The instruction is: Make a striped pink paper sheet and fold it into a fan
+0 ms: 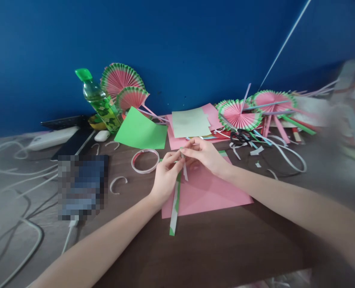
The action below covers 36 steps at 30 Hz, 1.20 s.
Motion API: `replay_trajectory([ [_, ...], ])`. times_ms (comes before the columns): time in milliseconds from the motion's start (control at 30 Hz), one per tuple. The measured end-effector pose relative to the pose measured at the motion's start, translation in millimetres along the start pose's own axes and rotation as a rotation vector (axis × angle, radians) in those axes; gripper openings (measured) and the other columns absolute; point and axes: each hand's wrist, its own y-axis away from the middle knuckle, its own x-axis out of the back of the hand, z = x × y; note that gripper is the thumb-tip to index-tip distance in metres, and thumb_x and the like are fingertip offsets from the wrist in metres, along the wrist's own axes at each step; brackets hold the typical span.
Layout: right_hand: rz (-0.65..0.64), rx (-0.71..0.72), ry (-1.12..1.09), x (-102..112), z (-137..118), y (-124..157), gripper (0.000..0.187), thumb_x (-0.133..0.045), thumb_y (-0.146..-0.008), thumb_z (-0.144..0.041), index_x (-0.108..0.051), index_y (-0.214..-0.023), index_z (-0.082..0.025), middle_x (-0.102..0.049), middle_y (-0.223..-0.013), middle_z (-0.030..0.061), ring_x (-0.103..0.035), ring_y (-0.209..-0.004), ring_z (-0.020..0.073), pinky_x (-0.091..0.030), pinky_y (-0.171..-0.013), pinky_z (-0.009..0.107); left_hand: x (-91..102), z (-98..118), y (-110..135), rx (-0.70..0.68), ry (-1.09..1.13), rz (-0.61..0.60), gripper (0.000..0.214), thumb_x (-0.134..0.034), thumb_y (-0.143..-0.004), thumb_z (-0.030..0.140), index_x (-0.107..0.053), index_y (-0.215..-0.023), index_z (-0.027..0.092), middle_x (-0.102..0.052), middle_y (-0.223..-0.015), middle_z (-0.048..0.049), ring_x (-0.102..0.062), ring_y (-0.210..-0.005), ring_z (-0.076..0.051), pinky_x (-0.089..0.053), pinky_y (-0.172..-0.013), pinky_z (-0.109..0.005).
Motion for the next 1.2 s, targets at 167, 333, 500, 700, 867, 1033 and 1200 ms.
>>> replay_trajectory([
  [167, 0.024, 0.027, 0.032, -1.2, -0.7, 1.8, 0.024, -0.067, -0.07, -0.033, -0.048, -0.074, -0.019, -0.062, -0.067, -0.0013, -0.061, -0.052, 0.0123, -0.052, -0.047, 0.027, -0.8, -1.3, -0.4, -0.008, 0.004, 0.015, 0.024, -0.057, -0.076, 0.02, -0.069, -0.096, 0.022, -0.05, -0.078, 0.0006, -0.047, -0.075, -0.011, -0.039, -0.069, -0.021],
  [333, 0.044, 0.047, 0.082, -1.8, -1.1, 2.7, 0.024, -0.067, -0.07, -0.034, -0.049, -0.073, -0.019, -0.062, -0.067, -0.0003, -0.062, -0.055, 0.0139, -0.053, -0.049, 0.029, -0.4, -1.8, -0.2, -0.017, -0.023, 0.027, 0.024, -0.057, -0.075, 0.018, -0.07, -0.095, 0.022, -0.049, -0.075, 0.0011, -0.045, -0.071, -0.01, -0.038, -0.067, -0.022],
  [500, 0.056, 0.069, 0.157, -1.1, -0.6, 3.4, 0.025, -0.067, -0.07, -0.036, -0.049, -0.072, -0.019, -0.062, -0.069, 0.0016, -0.064, -0.061, 0.0161, -0.053, -0.056, 0.032, 0.2, -2.1, 0.2, -0.032, -0.053, 0.034, 0.023, -0.057, -0.075, 0.016, -0.07, -0.093, 0.023, -0.049, -0.07, 0.0016, -0.044, -0.069, -0.01, -0.037, -0.066, -0.023],
  [700, 0.061, 0.086, 0.205, -0.4, -2.3, 4.6, 0.027, -0.068, -0.068, -0.041, -0.051, -0.072, -0.019, -0.062, -0.07, 0.0023, -0.062, -0.061, 0.0153, -0.051, -0.054, 0.029, 0.8, -2.6, 0.4, -0.067, -0.102, 0.049, 0.023, -0.056, -0.076, 0.018, -0.07, -0.094, 0.024, -0.05, -0.071, 0.0012, -0.045, -0.069, -0.011, -0.038, -0.066, -0.023],
  [867, -0.009, 0.095, 0.256, -0.3, -4.2, 5.0, 0.026, -0.063, -0.072, -0.043, -0.055, -0.072, -0.018, -0.058, -0.062, -0.0004, -0.057, -0.053, 0.012, -0.047, -0.054, 0.028, 0.8, -1.0, 0.2, -0.096, -0.152, 0.076, 0.024, -0.054, -0.078, 0.017, -0.068, -0.096, 0.024, -0.047, -0.069, 0.0019, -0.044, -0.064, -0.01, -0.038, -0.062, -0.023],
  [1033, -0.029, 0.247, 0.325, 0.1, -2.7, 3.6, 0.02, -0.057, -0.077, -0.037, -0.06, -0.071, -0.018, -0.059, -0.069, -0.0005, -0.052, -0.062, 0.0106, -0.043, -0.063, 0.028, -1.5, 1.4, -0.2, -0.023, -0.057, 0.077, 0.032, -0.056, -0.077, 0.017, -0.06, -0.108, 0.022, -0.05, -0.066, 0.0034, -0.043, -0.056, -0.008, -0.038, -0.054, -0.022],
  [1200, 0.007, 0.286, 0.329, 1.3, 0.6, 3.2, 0.013, -0.059, -0.075, -0.032, -0.058, -0.072, -0.019, -0.058, -0.071, -0.0009, -0.052, -0.066, 0.0117, -0.043, -0.066, 0.029, -2.7, -1.2, -1.1, -0.014, 0.031, 0.047, 0.031, -0.058, -0.078, 0.022, -0.054, -0.108, 0.019, -0.056, -0.07, 0.0023, -0.05, -0.061, -0.008, -0.042, -0.056, -0.021],
])
